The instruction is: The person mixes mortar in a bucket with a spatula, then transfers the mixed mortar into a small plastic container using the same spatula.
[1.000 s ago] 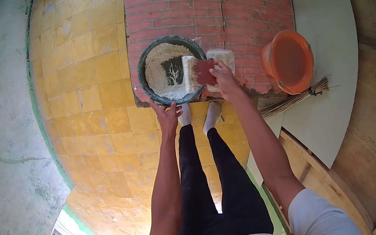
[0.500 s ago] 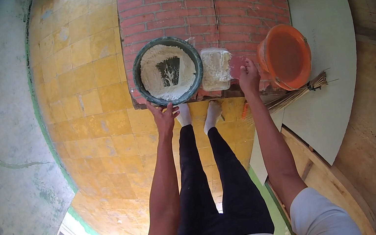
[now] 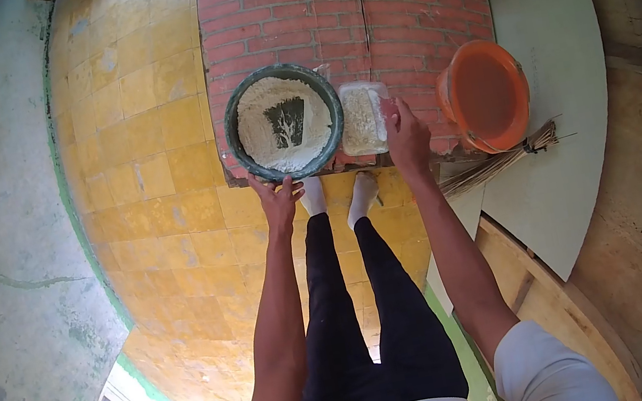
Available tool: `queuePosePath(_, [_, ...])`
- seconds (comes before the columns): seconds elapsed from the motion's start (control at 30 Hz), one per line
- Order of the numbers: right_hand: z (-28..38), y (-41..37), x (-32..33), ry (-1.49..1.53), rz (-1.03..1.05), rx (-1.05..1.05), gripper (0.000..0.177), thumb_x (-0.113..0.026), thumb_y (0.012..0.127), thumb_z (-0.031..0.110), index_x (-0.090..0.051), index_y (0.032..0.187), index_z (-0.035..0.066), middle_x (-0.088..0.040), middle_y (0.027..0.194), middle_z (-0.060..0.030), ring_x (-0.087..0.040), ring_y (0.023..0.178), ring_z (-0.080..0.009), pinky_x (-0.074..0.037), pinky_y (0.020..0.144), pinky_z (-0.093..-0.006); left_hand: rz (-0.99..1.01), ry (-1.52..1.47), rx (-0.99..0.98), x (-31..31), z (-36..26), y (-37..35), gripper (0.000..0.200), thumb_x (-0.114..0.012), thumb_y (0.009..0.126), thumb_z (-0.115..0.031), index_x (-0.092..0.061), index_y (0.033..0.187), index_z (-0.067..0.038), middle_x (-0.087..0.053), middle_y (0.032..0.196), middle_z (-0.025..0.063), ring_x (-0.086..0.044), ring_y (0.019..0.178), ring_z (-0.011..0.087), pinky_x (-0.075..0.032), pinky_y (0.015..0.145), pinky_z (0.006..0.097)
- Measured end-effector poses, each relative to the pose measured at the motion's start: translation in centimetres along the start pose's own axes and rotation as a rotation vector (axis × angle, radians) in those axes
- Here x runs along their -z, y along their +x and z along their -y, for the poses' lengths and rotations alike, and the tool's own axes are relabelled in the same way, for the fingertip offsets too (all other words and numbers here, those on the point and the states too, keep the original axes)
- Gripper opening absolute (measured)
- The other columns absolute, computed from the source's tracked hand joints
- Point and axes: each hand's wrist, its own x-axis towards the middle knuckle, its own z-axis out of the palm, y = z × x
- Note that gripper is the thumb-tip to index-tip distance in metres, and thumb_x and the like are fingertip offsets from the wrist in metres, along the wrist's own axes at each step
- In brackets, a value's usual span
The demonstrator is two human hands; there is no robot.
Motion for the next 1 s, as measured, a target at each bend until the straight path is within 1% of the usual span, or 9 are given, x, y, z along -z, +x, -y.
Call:
queuePosePath(0.07, [0.2,0.1,0.0,-0.030,0.052,-0.027,0.039,-0.054,0.099,0.012,-0.061,0.136,0.001,-0.072,0.109,-0.0258,-0.070,0.100,-0.0441,-0.055,0.084,-0.0514,0.002,-0.004,0.001,0.0,0.1,0.1,0.093,-0.061,0.099,-0.002,0.007,0.161,-0.020,-0.059,0.122,0.0260,-0.074,0.088,0.0290,-0.064,0.073,0.0400])
queuePosePath(0.17, [0.0,0.5,-0.4,-0.057,-0.024,0.024,0.040,-0.056,0.097,0.011,-0.061,0.135,0.001,-0.072,0.101,-0.0259,-0.070,0.093,-0.0447,-0.055,0.078,-0.0536,0.002,-0.007,0.002,0.2,0.1,0.1,0.093,-0.061,0.099,-0.002,0.007,0.161,-0.020,-0.060,0.121,0.0257,-0.074,0.088,0.0289,-0.064,0.073,0.0398])
queuePosePath(0.33, [0.3,0.8,-1.6,-0.087,0.081,0.022,0.046,-0.057,0.095,0.008,-0.057,0.140,0.000,-0.071,0.092,-0.0269,-0.069,0.085,-0.0450,-0.053,0.074,-0.0554,0.002,-0.014,0.001,0.1,0.2,0.2,0.094,-0.061,0.099,-0.002,0.008,0.161,-0.020,-0.061,0.120,0.0253,-0.074,0.088,0.0288,-0.064,0.073,0.0398])
queuePosePath(0.57, [0.4,0.3,-0.6,-0.123,0.040,-0.055,0.047,-0.058,0.095,0.006,-0.056,0.141,0.000,-0.072,0.097,-0.0271,-0.070,0.089,-0.0441,-0.054,0.076,-0.0533,0.012,-0.019,0.008,0.2,0.2,0.2,0.095,-0.061,0.099,-0.001,0.008,0.161,-0.020,-0.060,0.119,0.0246,-0.074,0.088,0.0284,-0.064,0.072,0.0395])
queuePosePath(0.63, [0.1,-0.3,-0.5,-0.101,-0.044,0.084,0.048,-0.057,0.094,0.002,-0.053,0.141,-0.003,-0.072,0.096,-0.0266,-0.072,0.088,-0.0454,-0.058,0.073,-0.0530,0.005,-0.024,0.012,0.2,-0.1,0.1,0.095,-0.061,0.099,-0.001,0.008,0.161,-0.020,-0.060,0.120,0.0245,-0.074,0.088,0.0284,-0.064,0.072,0.0396])
queuePosePath(0.73, [-0.4,-0.4,-1.0,-0.089,-0.144,0.164,0.048,-0.057,0.094,0.003,-0.052,0.142,-0.003,-0.072,0.099,-0.0264,-0.072,0.088,-0.0447,-0.058,0.074,-0.0523,0.025,-0.024,0.032,0.2,-0.3,0.0,0.090,-0.062,0.100,-0.004,0.003,0.159,-0.024,-0.057,0.127,0.0251,-0.074,0.090,0.0288,-0.063,0.078,0.0414])
queuePosePath(0.87, [0.4,0.0,-1.3,-0.159,-0.009,0.034,0.048,-0.057,0.094,0.004,-0.053,0.141,-0.003,-0.072,0.099,-0.0267,-0.072,0.088,-0.0441,-0.058,0.074,-0.0519,0.024,-0.029,0.038,0.2,-0.3,-0.1,0.089,-0.062,0.100,-0.004,0.002,0.159,-0.024,-0.056,0.129,0.0251,-0.073,0.090,0.0287,-0.063,0.078,0.0415])
queuePosePath(0.93, [0.7,0.5,-1.9,-0.155,0.032,-0.004,0.050,-0.057,0.095,0.006,-0.054,0.145,-0.001,-0.072,0.093,-0.0266,-0.071,0.084,-0.0437,-0.055,0.072,-0.0516,0.025,-0.034,0.033,0.1,-0.2,0.2,0.089,-0.062,0.100,-0.003,0.002,0.159,-0.025,-0.056,0.129,0.0252,-0.073,0.090,0.0287,-0.063,0.078,0.0416])
queuePosePath(1.0, [0.7,0.6,-2.1,-0.130,0.013,0.014,0.049,-0.056,0.095,0.006,-0.055,0.144,-0.001,-0.071,0.090,-0.0268,-0.071,0.082,-0.0435,-0.055,0.071,-0.0518,0.026,-0.028,0.009,0.2,0.0,0.2,0.096,-0.060,0.099,-0.001,0.010,0.161,-0.019,-0.060,0.121,0.0259,-0.075,0.089,0.0290,-0.064,0.074,0.0408])
